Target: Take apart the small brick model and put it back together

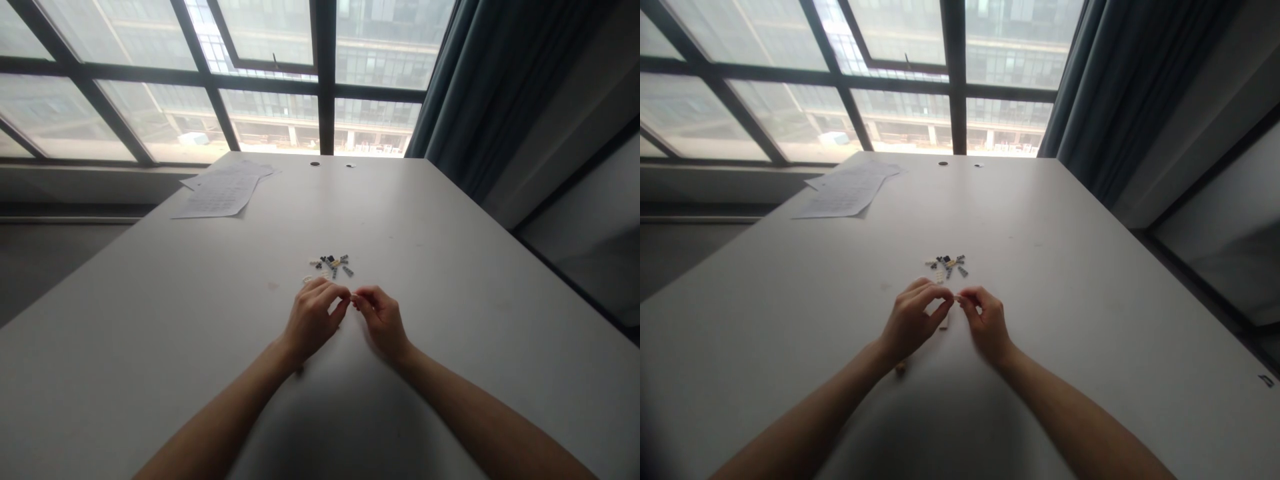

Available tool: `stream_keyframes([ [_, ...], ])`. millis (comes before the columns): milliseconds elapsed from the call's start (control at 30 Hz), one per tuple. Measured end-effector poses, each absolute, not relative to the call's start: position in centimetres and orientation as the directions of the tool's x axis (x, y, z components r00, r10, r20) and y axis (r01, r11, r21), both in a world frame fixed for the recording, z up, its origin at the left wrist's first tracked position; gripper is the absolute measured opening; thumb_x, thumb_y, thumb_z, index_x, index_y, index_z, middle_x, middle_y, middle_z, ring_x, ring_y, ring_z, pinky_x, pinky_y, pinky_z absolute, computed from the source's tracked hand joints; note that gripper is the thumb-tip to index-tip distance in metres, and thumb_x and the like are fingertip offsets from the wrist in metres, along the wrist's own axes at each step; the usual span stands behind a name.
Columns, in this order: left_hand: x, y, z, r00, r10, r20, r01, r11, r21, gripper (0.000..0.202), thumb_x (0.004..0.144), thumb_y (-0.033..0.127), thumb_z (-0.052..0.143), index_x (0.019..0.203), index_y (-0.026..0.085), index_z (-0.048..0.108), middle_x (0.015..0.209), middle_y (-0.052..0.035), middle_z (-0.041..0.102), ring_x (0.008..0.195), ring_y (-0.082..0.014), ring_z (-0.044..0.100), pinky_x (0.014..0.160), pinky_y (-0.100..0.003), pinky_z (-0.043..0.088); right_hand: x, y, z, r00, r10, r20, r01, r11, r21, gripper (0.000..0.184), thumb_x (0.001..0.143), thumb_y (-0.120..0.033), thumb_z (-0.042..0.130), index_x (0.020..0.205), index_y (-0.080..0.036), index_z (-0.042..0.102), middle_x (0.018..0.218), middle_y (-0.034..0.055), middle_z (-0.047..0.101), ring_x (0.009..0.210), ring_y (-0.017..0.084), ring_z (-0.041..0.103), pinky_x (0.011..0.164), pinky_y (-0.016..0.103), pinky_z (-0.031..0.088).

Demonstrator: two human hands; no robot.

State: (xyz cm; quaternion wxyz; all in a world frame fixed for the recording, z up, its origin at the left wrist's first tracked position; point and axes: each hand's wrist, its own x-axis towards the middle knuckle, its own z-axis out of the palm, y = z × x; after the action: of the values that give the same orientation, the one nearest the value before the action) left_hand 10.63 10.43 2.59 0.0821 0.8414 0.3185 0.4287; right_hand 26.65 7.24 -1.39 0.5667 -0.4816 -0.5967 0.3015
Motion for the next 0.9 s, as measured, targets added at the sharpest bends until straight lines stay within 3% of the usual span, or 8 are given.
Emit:
stream_keyframes([
  [133, 10.62, 10.39, 2.42, 0.451, 0.591, 0.668, 0.456, -0.797, 0.397, 0.007, 0.087, 0.017, 0.056, 0.090, 0.019, 0.063, 0.075, -0.0027, 0.066, 0.072, -0.0154, 0.056, 0.069, -0.028, 0.046, 26.72, 7.27, -1.30, 0.123, 0.876, 0.466, 0.288, 0.418, -0.862, 0.007, 0.089, -0.027, 0.059, 0.089, -0.021, 0.063, 0.082, 0.0014, 0.066, 0.077, 0.016, 0.061, 0.071, 0.029, 0.048],
  [233, 10.48, 10.47, 2.35, 0.474, 0.573, 0.669, 0.445, -0.811, 0.380, 0.008, 0.087, 0.015, 0.057, 0.086, 0.020, 0.063, 0.076, -0.0021, 0.067, 0.073, -0.0151, 0.056, 0.069, -0.028, 0.045, 26.75, 7.27, -1.29, 0.119, 0.864, 0.489, 0.319, 0.433, -0.843, 0.006, 0.088, -0.026, 0.059, 0.088, -0.021, 0.063, 0.081, 0.0010, 0.064, 0.075, 0.016, 0.060, 0.070, 0.029, 0.048],
  [600, 10.12, 10.75, 2.08, 0.458, 0.536, 0.709, 0.410, -0.835, 0.367, 0.016, 0.085, 0.010, 0.055, 0.086, 0.021, 0.067, 0.085, -0.0024, 0.071, 0.078, -0.0150, 0.059, 0.074, -0.030, 0.048, 26.78, 7.14, -1.03, 0.067, 0.891, 0.450, 0.276, 0.416, -0.866, 0.013, 0.087, -0.030, 0.061, 0.096, -0.021, 0.065, 0.086, 0.0032, 0.066, 0.077, 0.017, 0.063, 0.071, 0.029, 0.052],
  [900, 10.41, 10.57, 2.47, 0.466, 0.585, 0.664, 0.432, -0.805, 0.406, 0.013, 0.086, 0.017, 0.056, 0.095, 0.019, 0.065, 0.081, -0.0047, 0.069, 0.077, -0.0172, 0.059, 0.072, -0.031, 0.050, 26.72, 7.13, -1.15, 0.121, 0.885, 0.449, 0.300, 0.399, -0.867, 0.010, 0.086, -0.030, 0.062, 0.084, -0.021, 0.064, 0.078, 0.0020, 0.065, 0.071, 0.016, 0.061, 0.068, 0.029, 0.051],
])
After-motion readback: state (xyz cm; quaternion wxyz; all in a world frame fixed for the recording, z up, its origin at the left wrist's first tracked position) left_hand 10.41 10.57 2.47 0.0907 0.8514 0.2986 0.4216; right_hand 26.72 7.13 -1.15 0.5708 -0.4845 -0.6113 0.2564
